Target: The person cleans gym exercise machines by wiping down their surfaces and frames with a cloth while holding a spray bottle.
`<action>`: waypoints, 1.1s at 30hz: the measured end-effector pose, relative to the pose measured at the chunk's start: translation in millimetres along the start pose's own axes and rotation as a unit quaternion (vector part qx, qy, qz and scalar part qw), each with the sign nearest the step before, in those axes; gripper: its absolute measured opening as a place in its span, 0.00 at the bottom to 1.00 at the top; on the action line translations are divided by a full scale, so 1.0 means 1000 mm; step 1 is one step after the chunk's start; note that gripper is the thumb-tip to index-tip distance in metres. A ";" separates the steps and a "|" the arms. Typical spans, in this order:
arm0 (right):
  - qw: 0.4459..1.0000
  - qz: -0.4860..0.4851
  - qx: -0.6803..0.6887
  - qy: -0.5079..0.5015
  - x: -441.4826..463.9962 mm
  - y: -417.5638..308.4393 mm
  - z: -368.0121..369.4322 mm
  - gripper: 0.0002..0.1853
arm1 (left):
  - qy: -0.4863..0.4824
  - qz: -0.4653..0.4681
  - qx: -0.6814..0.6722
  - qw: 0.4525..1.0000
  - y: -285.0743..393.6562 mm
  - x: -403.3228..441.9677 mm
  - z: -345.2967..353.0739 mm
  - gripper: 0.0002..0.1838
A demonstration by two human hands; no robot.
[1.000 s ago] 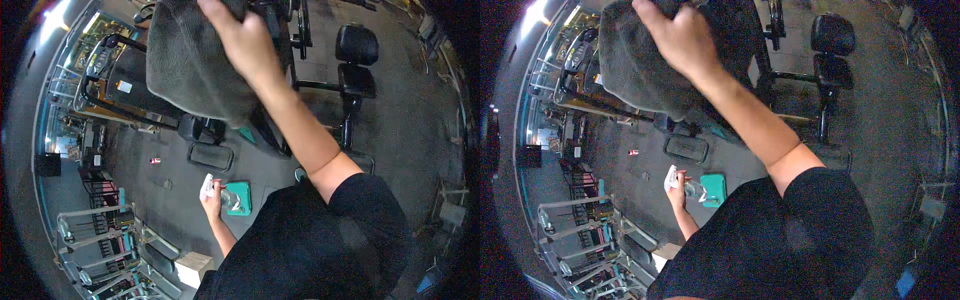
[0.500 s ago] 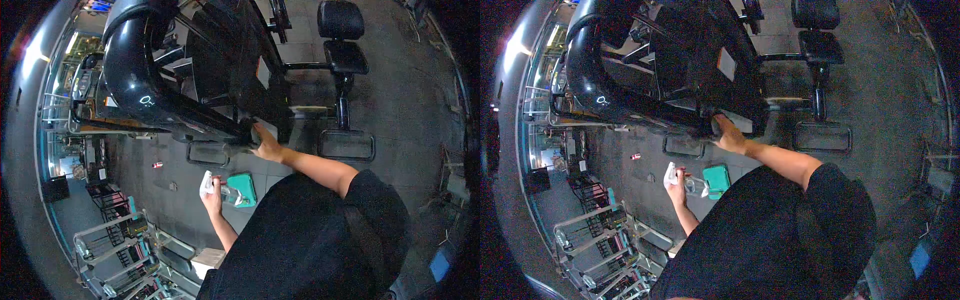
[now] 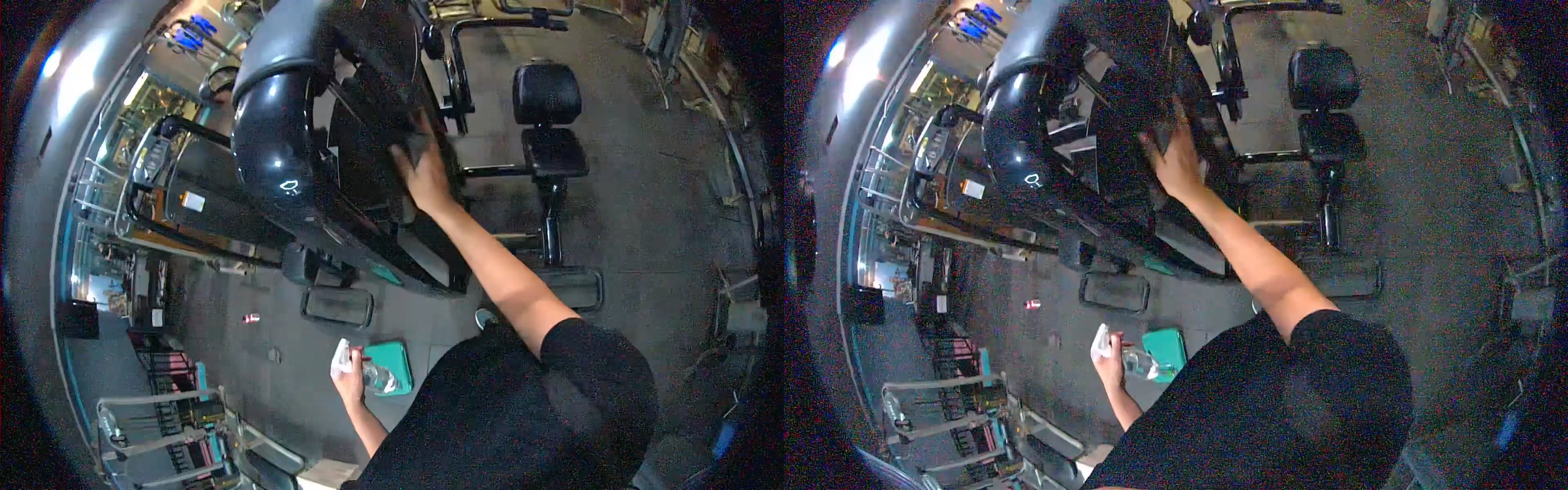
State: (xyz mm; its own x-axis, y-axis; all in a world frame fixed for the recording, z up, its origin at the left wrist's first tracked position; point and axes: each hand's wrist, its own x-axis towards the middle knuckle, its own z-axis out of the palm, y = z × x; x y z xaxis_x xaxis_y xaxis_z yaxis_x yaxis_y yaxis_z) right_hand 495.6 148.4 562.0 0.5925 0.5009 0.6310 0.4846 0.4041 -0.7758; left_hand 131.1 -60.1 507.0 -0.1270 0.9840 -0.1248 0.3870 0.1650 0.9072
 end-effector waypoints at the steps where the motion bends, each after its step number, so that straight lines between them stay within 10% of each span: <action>1: 1.000 -0.022 -0.003 -0.002 0.003 0.008 0.003 0.36 | -0.001 0.006 -0.011 1.000 -0.001 0.000 -0.002 0.11; 6: 0.973 0.203 0.035 -0.100 -0.052 0.010 -0.010 0.26 | -0.032 0.028 -0.008 0.999 -0.022 -0.002 -0.019 0.13; 9: 0.986 0.153 -0.009 -0.059 -0.110 0.036 -0.021 0.29 | -0.040 0.028 -0.031 0.998 -0.027 -0.005 -0.019 0.14; 11: 0.868 0.461 0.059 -0.174 -0.110 0.019 -0.053 0.36 | -0.055 0.025 -0.032 0.998 -0.044 -0.002 -0.026 0.16; 16: 0.949 0.177 0.200 0.168 -0.028 -0.032 -0.083 0.30 | -0.029 0.028 -0.044 0.998 -0.038 -0.006 -0.027 0.21; 20: 0.915 -0.187 -0.054 0.353 0.063 -0.035 -0.090 0.23 | 0.022 0.017 -0.057 0.998 -0.023 -0.007 -0.018 0.10; 26: 0.975 0.021 0.217 -0.034 0.135 -0.075 -0.020 0.23 | 0.075 0.012 -0.068 0.995 -0.032 0.008 0.004 0.12; 28: 0.978 -0.209 0.005 -0.018 0.133 -0.075 -0.012 0.33 | 0.085 -0.023 -0.093 0.992 -0.039 0.015 0.012 0.13; 33: 0.973 -0.086 0.166 -0.133 0.197 -0.038 0.005 0.40 | 0.100 -0.029 -0.062 0.993 -0.025 0.031 0.045 0.13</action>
State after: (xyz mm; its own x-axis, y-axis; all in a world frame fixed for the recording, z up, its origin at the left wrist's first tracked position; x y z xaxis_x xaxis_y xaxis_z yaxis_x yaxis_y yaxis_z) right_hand 591.0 236.2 715.7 0.3115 0.5667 0.7628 0.3017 0.7022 -0.6449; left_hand 158.2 -30.5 462.7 -0.3291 0.9381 -0.1076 0.2605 0.1997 0.9446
